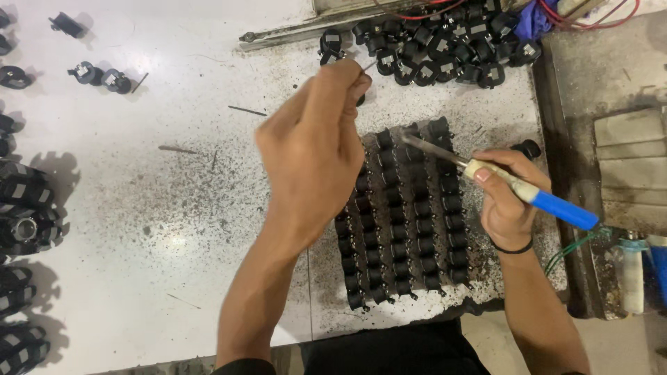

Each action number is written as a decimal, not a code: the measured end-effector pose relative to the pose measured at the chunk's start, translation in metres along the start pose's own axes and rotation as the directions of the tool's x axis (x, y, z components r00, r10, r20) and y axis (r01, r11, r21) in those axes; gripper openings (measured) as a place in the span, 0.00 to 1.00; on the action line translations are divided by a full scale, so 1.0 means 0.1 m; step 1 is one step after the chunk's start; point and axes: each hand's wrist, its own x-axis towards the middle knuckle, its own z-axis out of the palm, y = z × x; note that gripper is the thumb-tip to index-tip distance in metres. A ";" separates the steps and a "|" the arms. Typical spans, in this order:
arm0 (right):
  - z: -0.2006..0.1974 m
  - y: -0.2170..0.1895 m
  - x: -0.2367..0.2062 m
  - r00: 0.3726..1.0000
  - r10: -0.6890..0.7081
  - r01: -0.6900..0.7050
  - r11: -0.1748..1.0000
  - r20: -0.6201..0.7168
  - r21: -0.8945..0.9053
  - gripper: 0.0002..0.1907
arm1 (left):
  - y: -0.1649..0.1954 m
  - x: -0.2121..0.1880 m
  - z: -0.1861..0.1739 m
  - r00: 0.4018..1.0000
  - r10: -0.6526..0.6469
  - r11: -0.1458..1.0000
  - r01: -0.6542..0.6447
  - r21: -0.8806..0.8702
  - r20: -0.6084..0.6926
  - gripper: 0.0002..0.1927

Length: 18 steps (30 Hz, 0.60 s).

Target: The person solders wire leads onto small black electrical components arranged in a grid on a workbench. They hold each component steady with one hand while applying a heated soldering iron and solder to the joint, working through the components one at a time and moving finished pieces aside.

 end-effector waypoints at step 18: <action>0.05 -0.03 0.04 0.998 0.033 -0.031 0.998 0.048 -0.052 0.12 | -0.43 -0.58 0.80 0.925 -0.186 0.982 0.160 0.104 0.331 0.10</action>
